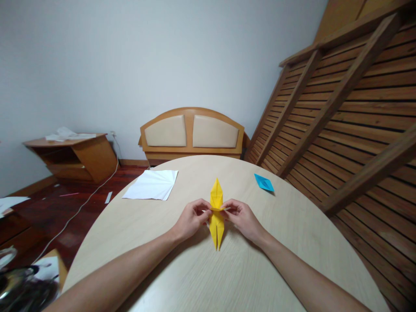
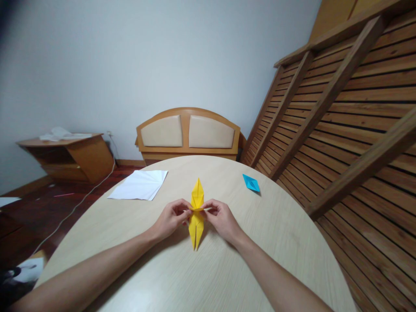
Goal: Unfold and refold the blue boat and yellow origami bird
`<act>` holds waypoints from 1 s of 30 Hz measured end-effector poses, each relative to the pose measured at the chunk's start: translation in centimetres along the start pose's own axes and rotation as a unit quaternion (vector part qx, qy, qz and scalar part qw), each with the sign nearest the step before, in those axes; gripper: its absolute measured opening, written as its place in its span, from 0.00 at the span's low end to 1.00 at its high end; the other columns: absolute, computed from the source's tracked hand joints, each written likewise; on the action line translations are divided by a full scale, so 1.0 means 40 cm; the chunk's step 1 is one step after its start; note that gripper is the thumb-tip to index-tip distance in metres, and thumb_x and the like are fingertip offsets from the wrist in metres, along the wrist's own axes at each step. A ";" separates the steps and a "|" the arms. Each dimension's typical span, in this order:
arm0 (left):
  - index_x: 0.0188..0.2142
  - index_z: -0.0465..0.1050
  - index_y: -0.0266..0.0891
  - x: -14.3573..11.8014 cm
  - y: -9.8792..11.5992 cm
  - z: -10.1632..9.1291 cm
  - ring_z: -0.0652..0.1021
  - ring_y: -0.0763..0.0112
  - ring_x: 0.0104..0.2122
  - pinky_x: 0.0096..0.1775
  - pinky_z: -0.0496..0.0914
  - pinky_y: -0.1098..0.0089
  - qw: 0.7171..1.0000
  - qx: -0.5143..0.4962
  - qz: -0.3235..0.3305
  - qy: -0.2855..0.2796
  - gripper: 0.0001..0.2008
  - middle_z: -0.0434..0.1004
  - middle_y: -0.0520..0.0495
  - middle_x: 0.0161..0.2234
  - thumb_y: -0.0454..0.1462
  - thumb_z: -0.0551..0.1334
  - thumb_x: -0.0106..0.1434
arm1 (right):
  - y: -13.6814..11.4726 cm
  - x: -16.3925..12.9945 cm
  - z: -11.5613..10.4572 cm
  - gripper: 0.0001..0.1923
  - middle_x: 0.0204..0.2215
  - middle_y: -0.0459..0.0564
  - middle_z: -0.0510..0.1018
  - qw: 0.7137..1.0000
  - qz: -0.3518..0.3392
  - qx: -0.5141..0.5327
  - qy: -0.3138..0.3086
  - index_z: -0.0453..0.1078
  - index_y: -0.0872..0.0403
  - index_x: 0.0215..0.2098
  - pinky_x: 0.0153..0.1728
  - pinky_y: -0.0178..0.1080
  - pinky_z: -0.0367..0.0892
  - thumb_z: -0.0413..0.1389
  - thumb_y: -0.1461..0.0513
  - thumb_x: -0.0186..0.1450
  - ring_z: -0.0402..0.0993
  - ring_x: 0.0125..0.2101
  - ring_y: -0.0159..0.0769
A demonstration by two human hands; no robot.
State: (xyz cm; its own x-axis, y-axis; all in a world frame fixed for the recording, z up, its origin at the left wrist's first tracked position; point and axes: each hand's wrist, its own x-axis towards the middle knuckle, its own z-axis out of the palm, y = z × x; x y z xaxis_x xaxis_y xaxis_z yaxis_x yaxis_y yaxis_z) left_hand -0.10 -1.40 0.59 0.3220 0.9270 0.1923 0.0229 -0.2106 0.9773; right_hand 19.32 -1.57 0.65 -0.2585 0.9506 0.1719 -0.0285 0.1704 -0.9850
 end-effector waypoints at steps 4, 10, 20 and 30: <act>0.33 0.77 0.35 -0.001 0.004 -0.001 0.74 0.72 0.24 0.28 0.69 0.71 1.000 -0.006 -0.002 0.004 0.10 0.77 0.46 0.27 0.41 0.66 0.56 | -0.006 -0.002 -0.001 0.12 0.29 0.47 0.80 1.000 0.005 0.014 -0.003 0.76 0.53 0.30 0.37 0.40 0.71 0.66 0.53 0.55 0.76 0.32 0.38; 0.32 0.81 0.34 0.001 0.005 -0.003 0.73 0.72 0.23 0.28 0.67 0.71 1.000 -0.021 -0.009 0.004 0.11 0.78 0.45 0.26 0.40 0.66 0.54 | -0.023 -0.006 0.002 0.06 0.34 0.48 0.80 0.999 -0.007 0.024 -0.025 0.78 0.52 0.27 0.40 0.40 0.69 0.64 0.57 0.55 0.76 0.37 0.39; 0.34 0.82 0.33 0.002 0.002 -0.007 0.74 0.72 0.24 0.28 0.68 0.71 0.999 -0.030 -0.022 0.003 0.15 0.79 0.43 0.28 0.44 0.67 0.55 | -0.022 -0.009 -0.004 0.14 0.39 0.51 0.78 0.998 -0.025 -0.023 -0.044 0.80 0.54 0.34 0.44 0.42 0.69 0.64 0.52 0.59 0.75 0.41 0.40; 0.39 0.66 0.38 -0.001 0.002 0.007 0.77 0.71 0.28 0.28 0.66 0.75 0.995 -0.098 -0.035 -0.004 0.23 0.78 0.48 0.30 0.46 0.73 0.51 | -0.006 -0.008 0.002 0.19 0.35 0.48 0.77 1.000 -0.018 -0.008 0.010 0.68 0.52 0.37 0.39 0.41 0.72 0.68 0.53 0.54 0.76 0.36 0.38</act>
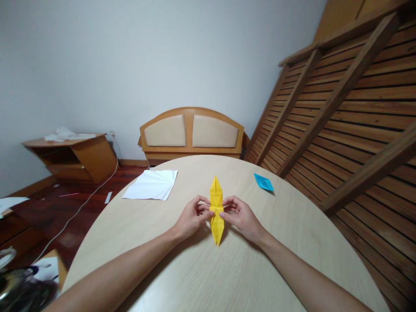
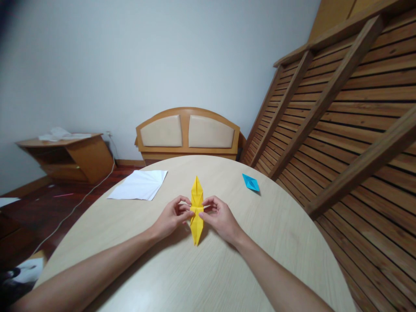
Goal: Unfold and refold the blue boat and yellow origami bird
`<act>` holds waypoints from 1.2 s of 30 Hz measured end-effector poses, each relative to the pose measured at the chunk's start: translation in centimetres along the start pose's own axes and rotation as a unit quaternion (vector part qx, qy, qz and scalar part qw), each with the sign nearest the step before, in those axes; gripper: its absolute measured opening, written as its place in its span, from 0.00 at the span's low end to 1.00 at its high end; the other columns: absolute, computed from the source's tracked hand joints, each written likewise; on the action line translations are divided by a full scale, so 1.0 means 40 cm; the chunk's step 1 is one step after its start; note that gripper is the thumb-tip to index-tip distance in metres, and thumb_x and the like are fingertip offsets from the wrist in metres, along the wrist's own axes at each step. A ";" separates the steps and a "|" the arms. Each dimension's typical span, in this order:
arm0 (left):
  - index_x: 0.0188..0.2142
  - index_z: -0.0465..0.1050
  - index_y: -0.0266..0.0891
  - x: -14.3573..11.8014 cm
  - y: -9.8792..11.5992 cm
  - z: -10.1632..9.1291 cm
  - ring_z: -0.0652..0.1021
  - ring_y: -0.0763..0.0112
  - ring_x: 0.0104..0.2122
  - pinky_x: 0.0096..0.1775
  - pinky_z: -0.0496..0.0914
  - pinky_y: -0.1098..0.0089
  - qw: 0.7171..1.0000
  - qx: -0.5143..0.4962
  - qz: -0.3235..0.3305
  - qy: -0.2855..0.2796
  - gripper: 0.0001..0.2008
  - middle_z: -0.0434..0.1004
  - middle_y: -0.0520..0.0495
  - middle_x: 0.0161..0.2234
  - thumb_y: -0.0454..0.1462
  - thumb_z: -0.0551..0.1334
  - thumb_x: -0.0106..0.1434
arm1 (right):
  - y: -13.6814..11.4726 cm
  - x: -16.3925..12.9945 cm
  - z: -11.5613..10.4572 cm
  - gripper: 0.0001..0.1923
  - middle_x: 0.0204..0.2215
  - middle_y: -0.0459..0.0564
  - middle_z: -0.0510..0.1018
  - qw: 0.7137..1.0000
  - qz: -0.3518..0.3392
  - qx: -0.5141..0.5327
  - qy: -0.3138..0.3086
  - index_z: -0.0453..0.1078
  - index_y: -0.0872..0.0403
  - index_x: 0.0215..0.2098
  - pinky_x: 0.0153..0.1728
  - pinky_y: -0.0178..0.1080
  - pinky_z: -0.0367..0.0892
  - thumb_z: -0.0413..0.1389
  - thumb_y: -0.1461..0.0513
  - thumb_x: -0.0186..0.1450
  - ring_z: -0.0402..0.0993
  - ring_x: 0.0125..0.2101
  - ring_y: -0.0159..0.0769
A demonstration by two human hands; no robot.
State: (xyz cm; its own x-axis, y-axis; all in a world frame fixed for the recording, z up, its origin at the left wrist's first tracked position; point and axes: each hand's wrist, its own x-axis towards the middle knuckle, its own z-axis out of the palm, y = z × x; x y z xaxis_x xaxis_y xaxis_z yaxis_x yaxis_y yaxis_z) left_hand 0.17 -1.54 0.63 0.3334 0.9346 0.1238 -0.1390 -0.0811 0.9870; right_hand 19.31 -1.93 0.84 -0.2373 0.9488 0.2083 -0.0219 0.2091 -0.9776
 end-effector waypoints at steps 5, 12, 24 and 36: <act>0.38 0.62 0.40 0.001 0.001 0.001 0.77 0.72 0.26 0.27 0.65 0.75 1.000 -0.005 -0.002 0.004 0.26 0.79 0.49 0.28 0.47 0.73 0.51 | 0.000 0.004 0.001 0.21 0.34 0.47 0.76 1.000 0.000 0.003 0.005 0.65 0.51 0.36 0.38 0.40 0.71 0.69 0.54 0.53 0.75 0.35 0.36; 0.32 0.65 0.38 0.002 0.005 0.001 0.71 0.76 0.21 0.25 0.64 0.75 0.999 0.032 0.015 0.037 0.22 0.72 0.54 0.22 0.49 0.72 0.51 | 0.000 0.005 0.002 0.23 0.33 0.47 0.77 1.000 0.016 0.009 0.003 0.63 0.50 0.38 0.40 0.42 0.71 0.69 0.53 0.53 0.76 0.36 0.37; 0.32 0.62 0.39 0.004 -0.008 0.005 0.73 0.76 0.22 0.25 0.64 0.76 1.000 -0.010 -0.011 0.009 0.25 0.72 0.54 0.24 0.48 0.74 0.48 | -0.003 0.004 0.013 0.22 0.31 0.46 0.77 0.999 0.000 0.003 0.041 0.64 0.51 0.42 0.38 0.40 0.71 0.66 0.54 0.56 0.76 0.35 0.38; 0.29 0.61 0.39 0.012 -0.019 -0.004 0.70 0.78 0.21 0.25 0.63 0.76 1.000 -0.011 0.011 0.025 0.22 0.67 0.57 0.21 0.46 0.73 0.50 | 0.003 0.000 0.005 0.25 0.33 0.45 0.76 1.000 0.029 0.010 -0.007 0.63 0.51 0.46 0.38 0.39 0.70 0.67 0.56 0.56 0.76 0.33 0.35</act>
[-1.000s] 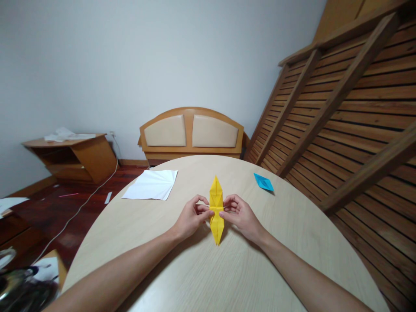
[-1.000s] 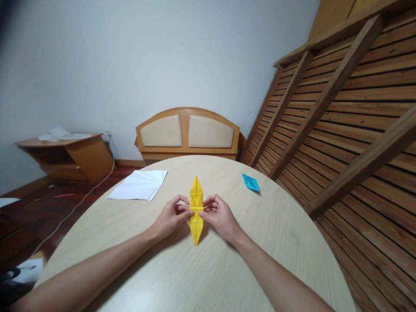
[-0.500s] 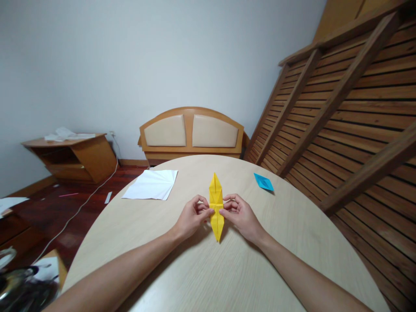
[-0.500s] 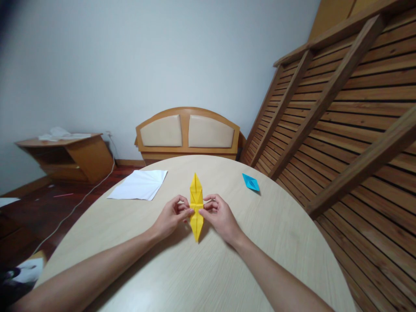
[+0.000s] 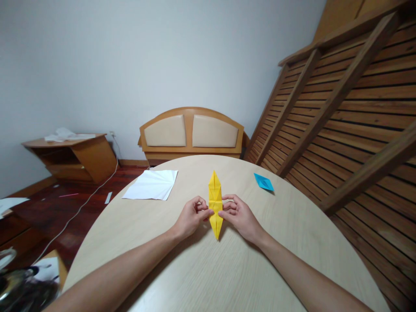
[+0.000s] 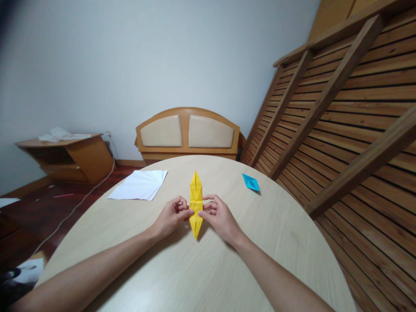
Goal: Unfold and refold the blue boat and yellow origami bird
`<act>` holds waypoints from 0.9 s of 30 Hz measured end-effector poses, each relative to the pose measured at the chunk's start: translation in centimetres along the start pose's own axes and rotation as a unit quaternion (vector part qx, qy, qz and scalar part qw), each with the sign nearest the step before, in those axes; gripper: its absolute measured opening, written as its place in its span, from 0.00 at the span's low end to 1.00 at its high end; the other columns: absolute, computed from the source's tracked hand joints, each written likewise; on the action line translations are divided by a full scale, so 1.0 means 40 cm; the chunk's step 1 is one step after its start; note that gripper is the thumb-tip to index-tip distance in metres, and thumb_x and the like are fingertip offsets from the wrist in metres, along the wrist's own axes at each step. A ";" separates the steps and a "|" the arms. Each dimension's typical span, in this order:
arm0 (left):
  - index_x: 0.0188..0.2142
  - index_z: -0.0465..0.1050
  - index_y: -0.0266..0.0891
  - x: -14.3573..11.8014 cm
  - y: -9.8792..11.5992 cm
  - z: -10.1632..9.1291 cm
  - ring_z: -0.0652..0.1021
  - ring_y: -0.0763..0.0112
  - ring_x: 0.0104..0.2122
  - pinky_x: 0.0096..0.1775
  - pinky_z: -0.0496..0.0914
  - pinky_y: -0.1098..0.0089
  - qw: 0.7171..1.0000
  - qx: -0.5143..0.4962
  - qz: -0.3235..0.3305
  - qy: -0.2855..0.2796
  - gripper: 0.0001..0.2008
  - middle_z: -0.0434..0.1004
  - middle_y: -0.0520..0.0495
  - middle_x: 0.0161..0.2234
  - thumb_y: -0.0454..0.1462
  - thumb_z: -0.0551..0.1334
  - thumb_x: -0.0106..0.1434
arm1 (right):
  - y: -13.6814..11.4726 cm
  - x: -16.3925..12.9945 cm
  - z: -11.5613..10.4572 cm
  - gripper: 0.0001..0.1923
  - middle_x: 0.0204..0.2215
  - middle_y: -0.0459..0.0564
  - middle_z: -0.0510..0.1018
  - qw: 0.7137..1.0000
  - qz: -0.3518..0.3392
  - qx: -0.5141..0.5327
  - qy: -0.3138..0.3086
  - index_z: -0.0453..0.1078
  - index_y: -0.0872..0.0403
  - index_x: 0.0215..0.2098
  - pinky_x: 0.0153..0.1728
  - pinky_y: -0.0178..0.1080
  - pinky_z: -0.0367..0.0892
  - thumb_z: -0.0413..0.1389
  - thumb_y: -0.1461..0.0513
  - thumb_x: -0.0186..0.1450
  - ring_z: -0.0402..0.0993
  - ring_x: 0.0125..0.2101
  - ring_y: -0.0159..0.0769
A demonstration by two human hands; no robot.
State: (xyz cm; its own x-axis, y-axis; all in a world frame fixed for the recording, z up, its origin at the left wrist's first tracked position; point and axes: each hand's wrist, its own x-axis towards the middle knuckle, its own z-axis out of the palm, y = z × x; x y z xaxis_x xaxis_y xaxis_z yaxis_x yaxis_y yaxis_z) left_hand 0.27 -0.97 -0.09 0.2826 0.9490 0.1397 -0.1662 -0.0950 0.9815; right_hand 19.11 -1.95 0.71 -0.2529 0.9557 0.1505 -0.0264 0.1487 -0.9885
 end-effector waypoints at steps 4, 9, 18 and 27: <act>0.35 0.65 0.37 -0.006 0.005 0.000 0.72 0.78 0.23 0.26 0.66 0.75 0.999 0.039 0.030 0.010 0.18 0.74 0.51 0.31 0.43 0.72 0.54 | 0.006 0.001 -0.001 0.23 0.33 0.44 0.76 1.000 -0.013 -0.004 0.009 0.61 0.50 0.43 0.33 0.35 0.69 0.68 0.57 0.56 0.74 0.30 0.31; 0.44 0.70 0.38 -0.011 0.015 -0.004 0.75 0.75 0.28 0.30 0.70 0.72 0.995 0.091 0.047 0.010 0.18 0.76 0.45 0.41 0.41 0.69 0.57 | 0.008 -0.004 0.001 0.18 0.43 0.47 0.73 0.997 -0.058 -0.058 0.003 0.66 0.50 0.46 0.30 0.33 0.69 0.64 0.59 0.60 0.71 0.26 0.25; 0.49 0.73 0.37 -0.014 0.025 -0.003 0.76 0.72 0.31 0.34 0.71 0.70 0.988 0.141 0.065 0.018 0.19 0.78 0.41 0.44 0.40 0.67 0.58 | -0.004 -0.006 -0.002 0.19 0.39 0.51 0.80 0.993 -0.063 -0.101 0.009 0.72 0.53 0.49 0.40 0.40 0.72 0.62 0.59 0.61 0.76 0.36 0.36; 0.47 0.76 0.37 -0.017 0.024 -0.008 0.78 0.68 0.35 0.36 0.73 0.68 0.983 0.163 0.084 0.010 0.17 0.79 0.39 0.46 0.41 0.66 0.60 | -0.006 -0.007 -0.004 0.20 0.42 0.52 0.81 0.988 -0.088 -0.120 0.029 0.73 0.53 0.51 0.41 0.42 0.72 0.62 0.58 0.61 0.76 0.38 0.38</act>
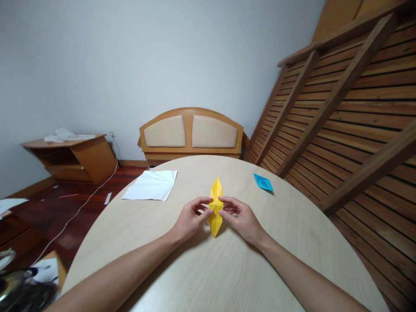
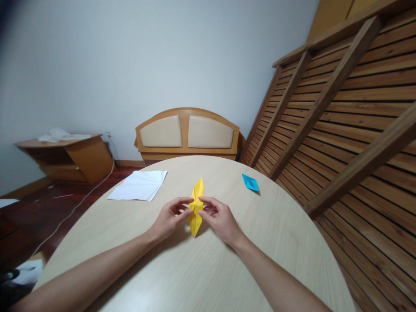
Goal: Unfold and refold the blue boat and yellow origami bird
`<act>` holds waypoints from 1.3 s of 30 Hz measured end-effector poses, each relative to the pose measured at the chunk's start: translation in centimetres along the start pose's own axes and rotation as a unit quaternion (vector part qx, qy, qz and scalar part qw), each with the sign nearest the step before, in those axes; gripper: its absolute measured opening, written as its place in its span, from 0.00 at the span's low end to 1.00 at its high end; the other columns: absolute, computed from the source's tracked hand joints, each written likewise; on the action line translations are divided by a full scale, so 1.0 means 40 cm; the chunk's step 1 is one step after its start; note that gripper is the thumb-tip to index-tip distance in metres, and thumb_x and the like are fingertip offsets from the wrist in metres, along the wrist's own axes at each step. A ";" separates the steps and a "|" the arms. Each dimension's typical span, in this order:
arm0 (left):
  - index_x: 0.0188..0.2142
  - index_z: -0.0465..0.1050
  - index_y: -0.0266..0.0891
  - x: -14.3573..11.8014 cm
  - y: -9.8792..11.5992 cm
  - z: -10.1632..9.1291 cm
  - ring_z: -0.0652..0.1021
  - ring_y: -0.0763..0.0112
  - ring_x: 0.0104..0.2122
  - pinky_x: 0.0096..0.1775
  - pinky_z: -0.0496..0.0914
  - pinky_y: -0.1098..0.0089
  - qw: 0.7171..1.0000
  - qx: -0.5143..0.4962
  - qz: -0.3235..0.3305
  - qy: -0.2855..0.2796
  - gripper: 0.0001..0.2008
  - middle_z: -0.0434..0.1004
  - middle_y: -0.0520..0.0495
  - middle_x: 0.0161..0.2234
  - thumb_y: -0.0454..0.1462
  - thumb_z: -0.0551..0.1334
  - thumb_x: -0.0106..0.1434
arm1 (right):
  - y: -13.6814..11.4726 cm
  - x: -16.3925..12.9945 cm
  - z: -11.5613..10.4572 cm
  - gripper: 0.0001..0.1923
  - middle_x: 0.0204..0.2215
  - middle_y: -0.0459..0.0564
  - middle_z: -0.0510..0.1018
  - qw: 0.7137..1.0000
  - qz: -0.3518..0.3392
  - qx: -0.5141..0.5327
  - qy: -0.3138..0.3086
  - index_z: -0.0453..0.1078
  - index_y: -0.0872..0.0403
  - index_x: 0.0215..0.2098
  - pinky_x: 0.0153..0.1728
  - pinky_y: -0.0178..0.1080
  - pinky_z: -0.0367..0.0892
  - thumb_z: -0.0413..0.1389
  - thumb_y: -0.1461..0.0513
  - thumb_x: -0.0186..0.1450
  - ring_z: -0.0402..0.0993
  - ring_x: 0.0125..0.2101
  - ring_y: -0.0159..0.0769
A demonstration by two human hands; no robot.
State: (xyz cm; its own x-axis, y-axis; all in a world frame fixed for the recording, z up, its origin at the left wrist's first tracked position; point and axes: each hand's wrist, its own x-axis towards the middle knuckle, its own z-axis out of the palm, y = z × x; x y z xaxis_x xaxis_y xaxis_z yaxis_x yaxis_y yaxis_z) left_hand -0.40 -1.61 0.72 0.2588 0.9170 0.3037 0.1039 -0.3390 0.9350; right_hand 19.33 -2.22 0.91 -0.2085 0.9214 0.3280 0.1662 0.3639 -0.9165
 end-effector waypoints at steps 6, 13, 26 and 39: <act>0.44 0.78 0.37 0.003 0.005 -0.005 0.80 0.64 0.39 0.36 0.73 0.69 0.999 0.047 0.014 0.019 0.14 0.82 0.41 0.42 0.41 0.65 0.61 | 0.000 -0.003 0.003 0.19 0.41 0.52 0.82 1.000 -0.023 -0.011 0.010 0.75 0.53 0.50 0.42 0.42 0.73 0.62 0.60 0.61 0.77 0.37 0.37; 0.45 0.80 0.40 -0.005 0.017 -0.005 0.82 0.63 0.37 0.32 0.73 0.69 0.988 0.131 0.064 0.047 0.14 0.83 0.42 0.41 0.44 0.64 0.63 | -0.019 -0.005 0.007 0.15 0.38 0.51 0.82 0.995 -0.072 -0.062 0.044 0.78 0.53 0.46 0.41 0.42 0.74 0.62 0.61 0.61 0.77 0.35 0.37; 0.38 0.78 0.39 -0.013 0.043 -0.003 0.77 0.70 0.35 0.30 0.71 0.75 0.979 0.159 0.122 0.037 0.10 0.77 0.44 0.36 0.42 0.61 0.67 | -0.045 -0.009 0.004 0.06 0.33 0.49 0.80 0.988 -0.103 -0.113 0.036 0.77 0.52 0.39 0.38 0.40 0.71 0.60 0.61 0.64 0.76 0.34 0.37; 0.40 0.75 0.38 -0.022 0.037 0.000 0.76 0.70 0.34 0.32 0.71 0.74 0.970 0.172 0.169 -0.043 0.08 0.77 0.44 0.35 0.38 0.59 0.68 | -0.047 -0.018 0.004 0.05 0.32 0.50 0.80 0.965 -0.196 -0.171 0.017 0.76 0.49 0.36 0.41 0.44 0.70 0.59 0.57 0.67 0.76 0.36 0.41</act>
State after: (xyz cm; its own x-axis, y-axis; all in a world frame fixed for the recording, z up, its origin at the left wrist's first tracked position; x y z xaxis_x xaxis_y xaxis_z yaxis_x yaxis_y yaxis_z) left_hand -0.48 -2.93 1.84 0.4105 0.7260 0.5517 0.3101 -0.6802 0.6642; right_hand 19.03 -3.61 2.37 -0.2892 0.7049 0.6477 0.3906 0.7046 -0.5924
